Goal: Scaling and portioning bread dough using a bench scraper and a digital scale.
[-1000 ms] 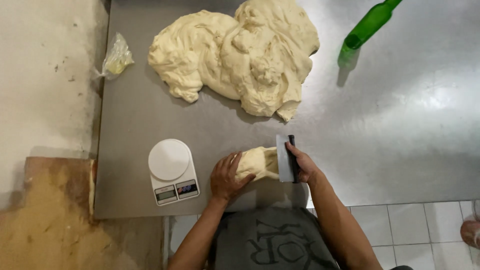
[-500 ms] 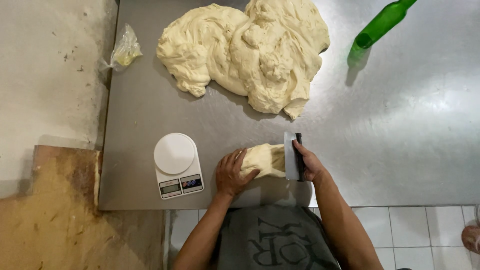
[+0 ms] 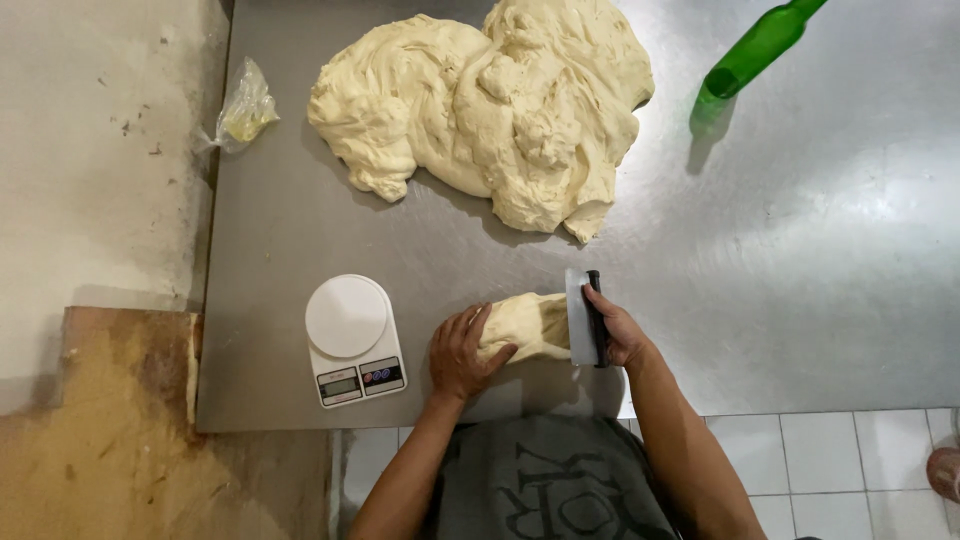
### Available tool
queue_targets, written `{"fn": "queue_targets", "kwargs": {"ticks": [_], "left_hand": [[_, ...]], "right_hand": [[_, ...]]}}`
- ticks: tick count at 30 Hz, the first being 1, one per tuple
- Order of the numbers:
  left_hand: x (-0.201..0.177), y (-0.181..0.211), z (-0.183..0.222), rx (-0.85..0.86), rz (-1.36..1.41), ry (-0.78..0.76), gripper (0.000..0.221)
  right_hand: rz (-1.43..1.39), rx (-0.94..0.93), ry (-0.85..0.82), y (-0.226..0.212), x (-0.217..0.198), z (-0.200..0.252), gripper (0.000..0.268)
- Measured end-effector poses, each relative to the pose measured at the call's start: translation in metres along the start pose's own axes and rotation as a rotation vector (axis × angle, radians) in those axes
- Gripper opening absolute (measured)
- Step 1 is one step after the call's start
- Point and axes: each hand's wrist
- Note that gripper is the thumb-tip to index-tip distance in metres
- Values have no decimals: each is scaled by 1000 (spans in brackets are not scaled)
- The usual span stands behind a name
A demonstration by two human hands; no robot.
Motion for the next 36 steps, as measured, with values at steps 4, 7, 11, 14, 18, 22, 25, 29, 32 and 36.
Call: {"fn": "queue_targets", "kwargs": {"ticks": [4, 7, 11, 14, 18, 22, 25, 29, 32, 36], "left_hand": [[7, -5, 0, 17, -13, 17, 75], [9, -6, 2, 15, 0, 20, 74], [10, -7, 3, 11, 7, 13, 75], [7, -5, 1, 5, 8, 0, 75], [12, -9, 2, 14, 12, 12, 76], [6, -5, 1, -2, 15, -4, 75], [7, -5, 2, -10, 15, -13, 75], [8, -5, 1, -5, -5, -16, 75], [5, -5, 1, -1, 1, -9, 75], [6, -5, 1, 2, 24, -1, 74]], "right_hand": [[-15, -20, -18, 2, 0, 1, 56], [9, -10, 15, 0, 3, 5, 58], [0, -2, -6, 0, 4, 5, 60], [9, -16, 15, -1, 4, 4, 61], [-11, -16, -10, 4, -3, -4, 62], [-12, -24, -18, 2, 0, 0, 64], [-2, -34, -1, -1, 7, 7, 63], [-19, -3, 16, 1, 2, 2, 62], [-53, 4, -26, 5, -3, -4, 61], [-42, -3, -32, 5, -2, -5, 59]]}}
Point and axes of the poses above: each hand's wrist, its own z-axis away from the middle knuckle, its own x-axis out of the palm, y = z × x, and after that the axes turned 3 degrees about -z, right-handed
